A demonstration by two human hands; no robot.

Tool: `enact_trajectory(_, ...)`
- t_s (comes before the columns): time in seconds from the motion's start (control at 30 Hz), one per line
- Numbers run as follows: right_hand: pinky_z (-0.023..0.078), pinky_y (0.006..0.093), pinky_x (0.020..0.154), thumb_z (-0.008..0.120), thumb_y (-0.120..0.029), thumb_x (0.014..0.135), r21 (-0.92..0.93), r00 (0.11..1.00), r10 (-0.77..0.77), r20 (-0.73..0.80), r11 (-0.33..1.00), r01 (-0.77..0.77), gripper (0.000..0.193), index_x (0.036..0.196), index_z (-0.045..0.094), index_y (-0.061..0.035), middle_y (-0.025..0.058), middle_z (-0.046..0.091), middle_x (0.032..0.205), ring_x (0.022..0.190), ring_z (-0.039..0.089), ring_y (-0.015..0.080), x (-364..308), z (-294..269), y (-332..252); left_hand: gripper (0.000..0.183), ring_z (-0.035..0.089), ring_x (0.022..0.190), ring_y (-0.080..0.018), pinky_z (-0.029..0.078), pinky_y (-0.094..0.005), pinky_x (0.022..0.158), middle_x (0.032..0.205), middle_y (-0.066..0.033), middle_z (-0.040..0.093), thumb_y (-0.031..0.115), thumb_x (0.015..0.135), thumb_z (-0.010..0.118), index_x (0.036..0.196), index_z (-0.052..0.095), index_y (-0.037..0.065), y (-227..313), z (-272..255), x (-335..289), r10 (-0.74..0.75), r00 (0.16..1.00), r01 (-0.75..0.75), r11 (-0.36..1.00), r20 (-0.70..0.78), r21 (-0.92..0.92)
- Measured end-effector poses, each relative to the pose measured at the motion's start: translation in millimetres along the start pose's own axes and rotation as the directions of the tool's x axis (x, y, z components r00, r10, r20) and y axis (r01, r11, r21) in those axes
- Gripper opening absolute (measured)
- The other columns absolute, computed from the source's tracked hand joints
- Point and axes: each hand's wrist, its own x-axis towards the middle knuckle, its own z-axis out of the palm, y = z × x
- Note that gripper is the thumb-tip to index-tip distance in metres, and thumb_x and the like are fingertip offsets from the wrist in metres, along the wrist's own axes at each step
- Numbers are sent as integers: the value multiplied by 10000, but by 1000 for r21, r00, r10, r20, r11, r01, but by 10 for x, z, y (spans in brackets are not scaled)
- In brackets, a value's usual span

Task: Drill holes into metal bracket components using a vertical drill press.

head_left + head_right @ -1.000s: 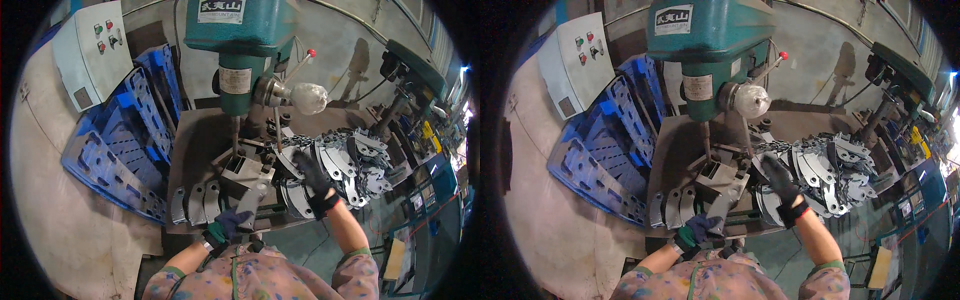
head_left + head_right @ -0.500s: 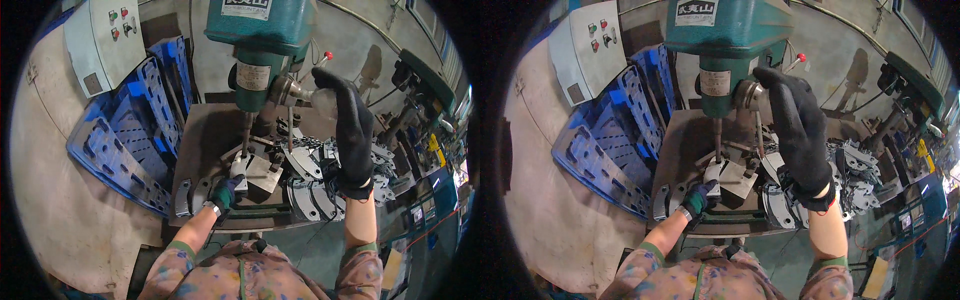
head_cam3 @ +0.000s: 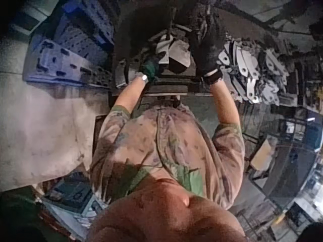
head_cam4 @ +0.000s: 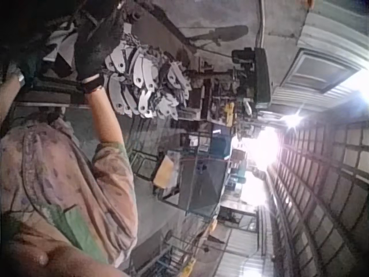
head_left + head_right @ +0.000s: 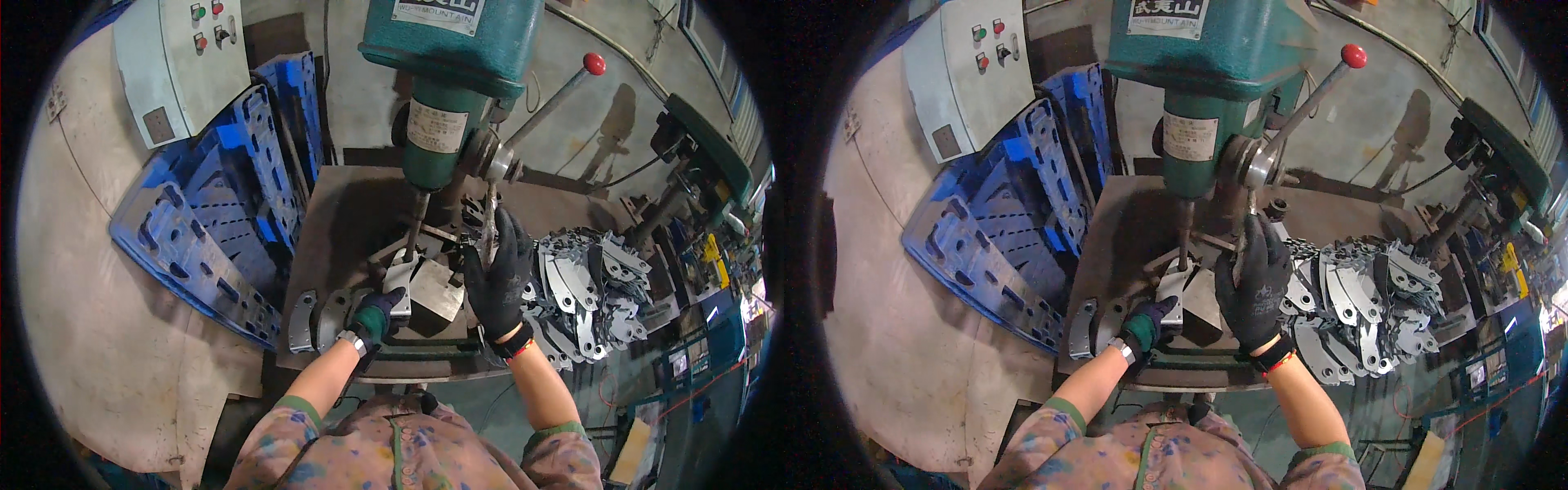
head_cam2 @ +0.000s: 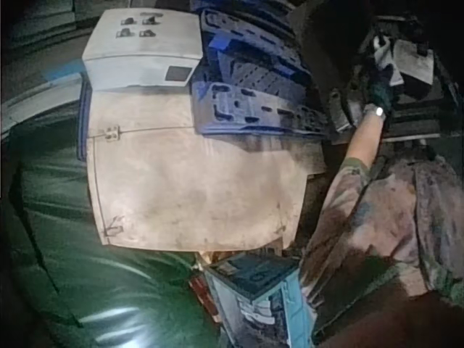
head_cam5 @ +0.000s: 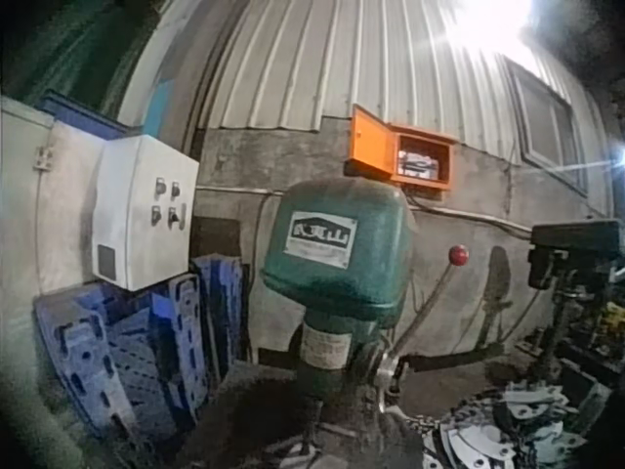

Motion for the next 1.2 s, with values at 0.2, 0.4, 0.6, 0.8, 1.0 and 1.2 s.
enact_trajectory(0.2,437,532,1212,761,-107,955,29,981,194,-26,981,-193,804,1648,381,44,336,547,1541,1425,544,499,-399,520,444,509,756,838,-270,573,-435,735,1004,-108,819,498,993,823,1227,795,47,-4,-25,20,116,993,-114,989,-11,92)
enact_trajectory(0.4,466,513,1196,772,-123,948,169,946,321,37,931,-322,852,1677,354,17,301,540,1597,1467,543,480,-582,822,790,619,746,1113,-311,549,-429,1006,1183,-164,826,516,990,823,1294,791,-21,31,14,-36,268,962,-232,905,-53,357)
enact_trajectory(0.6,569,515,1042,737,-223,1004,165,850,506,145,835,-525,773,1680,399,-64,276,662,1476,1282,693,461,-624,1093,1005,583,720,989,-251,549,-408,953,1132,-139,825,523,1023,789,1200,815,-32,14,-56,45,127,985,-81,937,-115,340)
enact_trajectory(0.8,605,526,821,739,-329,1047,59,862,505,43,860,-507,560,1541,580,-120,248,791,1139,1004,781,453,-705,1377,1410,530,734,790,-207,580,-394,764,1013,-115,825,500,1040,776,1127,818,-20,177,92,-221,164,984,-144,962,-70,232)
enact_trajectory(1.0,615,546,801,731,-306,1018,-7,860,500,105,865,-502,538,1513,610,-133,216,792,1083,967,773,458,-743,1548,1630,516,779,727,-228,596,-385,643,907,-123,826,488,1049,764,1133,815,-19,204,45,-194,91,993,-74,978,-80,195)
enact_trajectory(1.2,609,528,798,727,-258,1011,20,887,457,66,888,-459,383,1360,683,-105,201,788,1044,947,772,439,-733,1605,1791,530,774,691,-221,587,-391,615,865,-126,823,513,1050,753,1110,821,-9,123,50,-127,130,988,-102,956,-84,275)
